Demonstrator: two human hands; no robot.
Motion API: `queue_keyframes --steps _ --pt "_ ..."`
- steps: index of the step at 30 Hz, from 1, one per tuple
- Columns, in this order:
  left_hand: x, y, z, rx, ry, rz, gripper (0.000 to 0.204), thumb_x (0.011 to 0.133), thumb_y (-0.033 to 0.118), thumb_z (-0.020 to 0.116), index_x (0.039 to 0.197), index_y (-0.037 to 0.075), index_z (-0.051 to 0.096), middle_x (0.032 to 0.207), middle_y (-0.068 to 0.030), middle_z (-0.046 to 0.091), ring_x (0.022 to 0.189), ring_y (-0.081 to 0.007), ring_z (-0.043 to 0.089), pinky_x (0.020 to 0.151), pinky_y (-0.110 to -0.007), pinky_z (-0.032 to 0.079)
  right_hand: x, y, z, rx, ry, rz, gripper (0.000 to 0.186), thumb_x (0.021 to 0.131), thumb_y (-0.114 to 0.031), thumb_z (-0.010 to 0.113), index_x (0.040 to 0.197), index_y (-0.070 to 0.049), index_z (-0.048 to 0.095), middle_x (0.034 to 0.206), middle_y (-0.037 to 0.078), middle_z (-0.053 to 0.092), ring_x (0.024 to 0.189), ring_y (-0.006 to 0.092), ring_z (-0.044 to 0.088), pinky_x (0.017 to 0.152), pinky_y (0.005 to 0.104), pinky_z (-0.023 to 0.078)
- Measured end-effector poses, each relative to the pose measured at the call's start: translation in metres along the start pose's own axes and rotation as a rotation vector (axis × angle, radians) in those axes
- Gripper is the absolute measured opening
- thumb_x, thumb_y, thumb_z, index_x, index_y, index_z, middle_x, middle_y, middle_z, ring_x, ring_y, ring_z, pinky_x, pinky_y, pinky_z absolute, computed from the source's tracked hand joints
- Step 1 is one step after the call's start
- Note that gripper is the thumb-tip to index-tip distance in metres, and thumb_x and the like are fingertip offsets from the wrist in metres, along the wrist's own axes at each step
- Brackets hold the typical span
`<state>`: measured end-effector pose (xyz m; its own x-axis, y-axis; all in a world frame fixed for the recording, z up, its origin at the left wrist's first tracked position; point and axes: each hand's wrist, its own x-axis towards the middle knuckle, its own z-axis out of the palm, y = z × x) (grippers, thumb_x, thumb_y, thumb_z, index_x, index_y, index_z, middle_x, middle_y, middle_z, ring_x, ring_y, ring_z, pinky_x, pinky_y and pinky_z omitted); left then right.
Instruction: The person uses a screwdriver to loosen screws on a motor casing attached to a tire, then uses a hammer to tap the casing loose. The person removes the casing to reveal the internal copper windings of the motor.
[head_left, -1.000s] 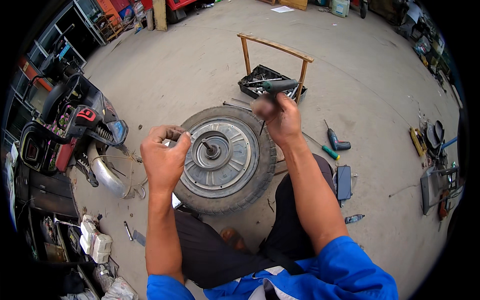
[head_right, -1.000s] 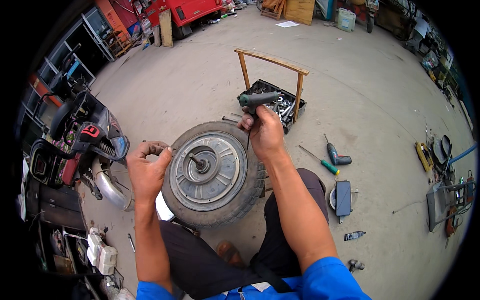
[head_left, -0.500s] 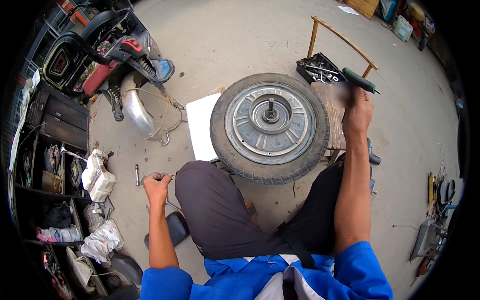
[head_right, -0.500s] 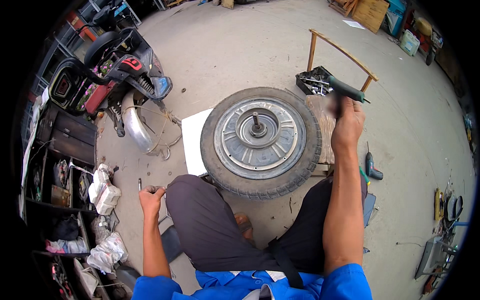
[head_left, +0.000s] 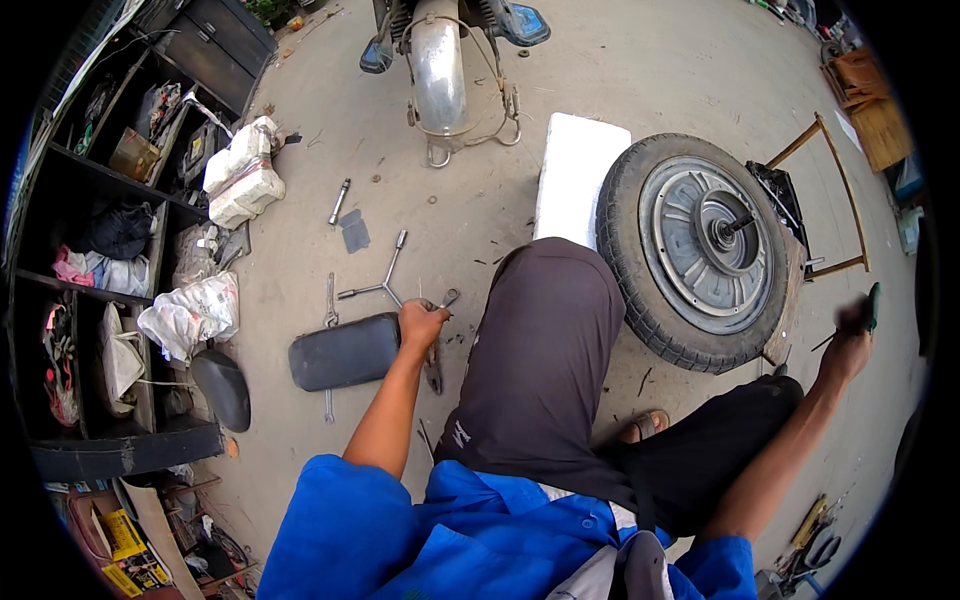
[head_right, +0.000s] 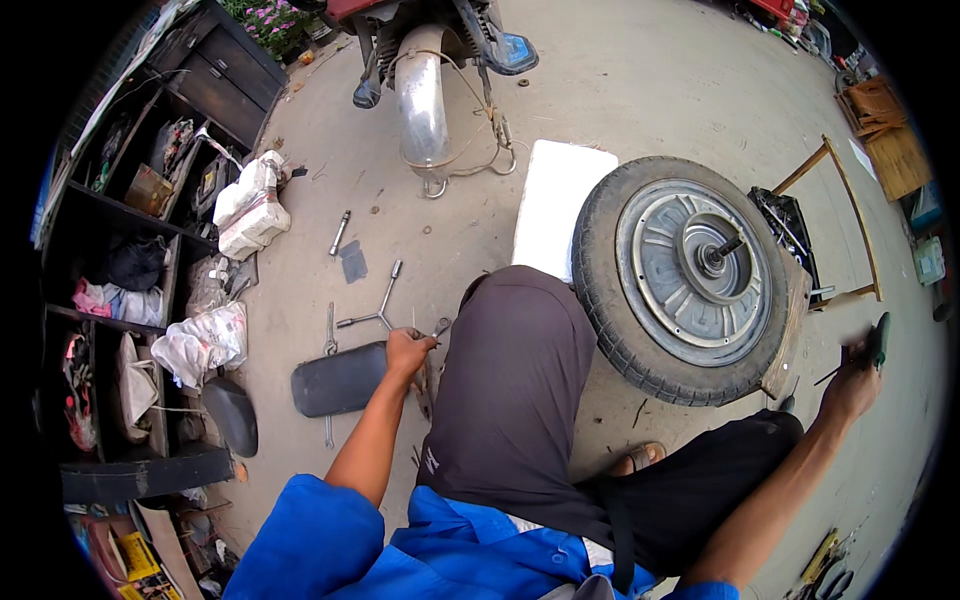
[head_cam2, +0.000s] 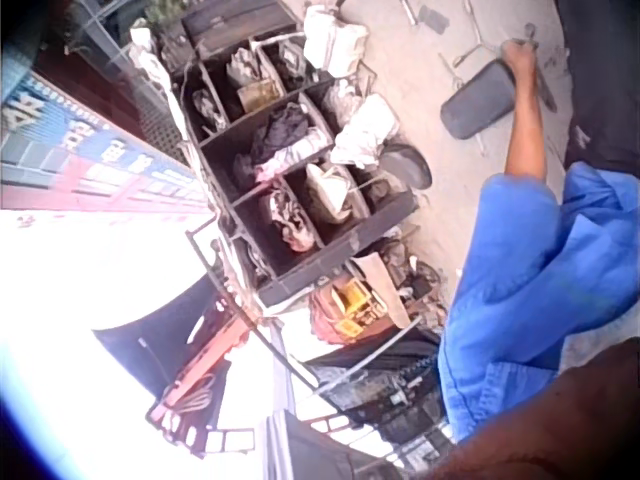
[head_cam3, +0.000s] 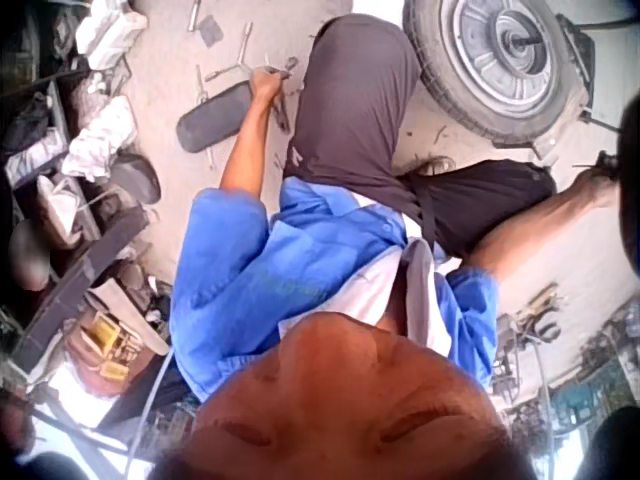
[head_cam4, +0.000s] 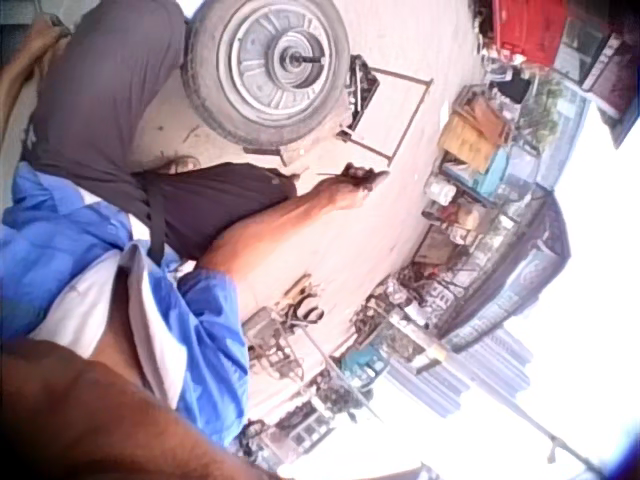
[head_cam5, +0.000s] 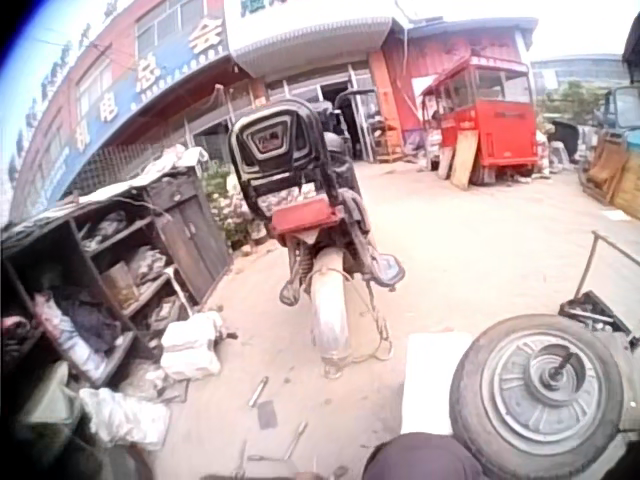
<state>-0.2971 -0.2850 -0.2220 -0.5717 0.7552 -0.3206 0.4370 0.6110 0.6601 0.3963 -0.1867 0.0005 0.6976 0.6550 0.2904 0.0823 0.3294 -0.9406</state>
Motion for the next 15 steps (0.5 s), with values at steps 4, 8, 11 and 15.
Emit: queue_keyframes --steps 4,8,11,15 --pt "0.006 -0.019 0.02 0.094 -0.041 -0.007 0.029 0.065 0.023 0.082 0.067 -0.003 0.069 0.063 -0.0192 0.066 0.058 -0.028 0.067 0.061 -0.041 0.053 0.003 -0.014 -0.012 -0.22 0.033 -0.004 0.038 0.105 -0.031 0.053 0.118 0.003 0.064 0.089 0.003 0.061 0.078 0.0106 0.055 0.082 0.0293 0.05" --pt "0.001 -0.019 0.034 0.248 -0.103 -0.027 0.028 0.063 0.02 0.083 0.072 -0.004 0.072 0.072 -0.0201 0.07 0.067 -0.0303 0.07 0.068 -0.041 0.056 -0.012 -0.017 -0.035 -0.409 0.068 -0.035 0.035 0.103 -0.038 0.058 0.108 -0.004 0.067 0.084 -0.002 0.058 0.076 0.0069 0.052 0.074 0.0261 0.047" --pt "0.008 -0.057 0.057 0.333 -0.068 0.038 0.027 0.062 0.018 0.083 0.074 -0.004 0.073 0.078 -0.021 0.072 0.073 -0.0321 0.072 0.072 -0.042 0.057 -0.017 0.004 -0.062 -0.478 0.032 0.013 0.033 0.103 -0.04 0.058 0.099 -0.009 0.066 0.079 -0.004 0.055 0.071 0.0052 0.048 0.067 0.0236 0.041" --pt "0.012 -0.053 0.064 0.304 -0.178 0.01 0.025 0.063 0.016 0.08 0.077 -0.003 0.072 0.085 -0.0242 0.072 0.085 -0.0362 0.072 0.081 -0.043 0.057 -0.023 0.049 -0.135 -0.519 -0.035 0.155 0.034 0.103 -0.04 0.057 0.084 -0.012 0.058 0.07 -0.006 0.048 0.06 0.0041 0.039 0.056 0.0228 0.033"
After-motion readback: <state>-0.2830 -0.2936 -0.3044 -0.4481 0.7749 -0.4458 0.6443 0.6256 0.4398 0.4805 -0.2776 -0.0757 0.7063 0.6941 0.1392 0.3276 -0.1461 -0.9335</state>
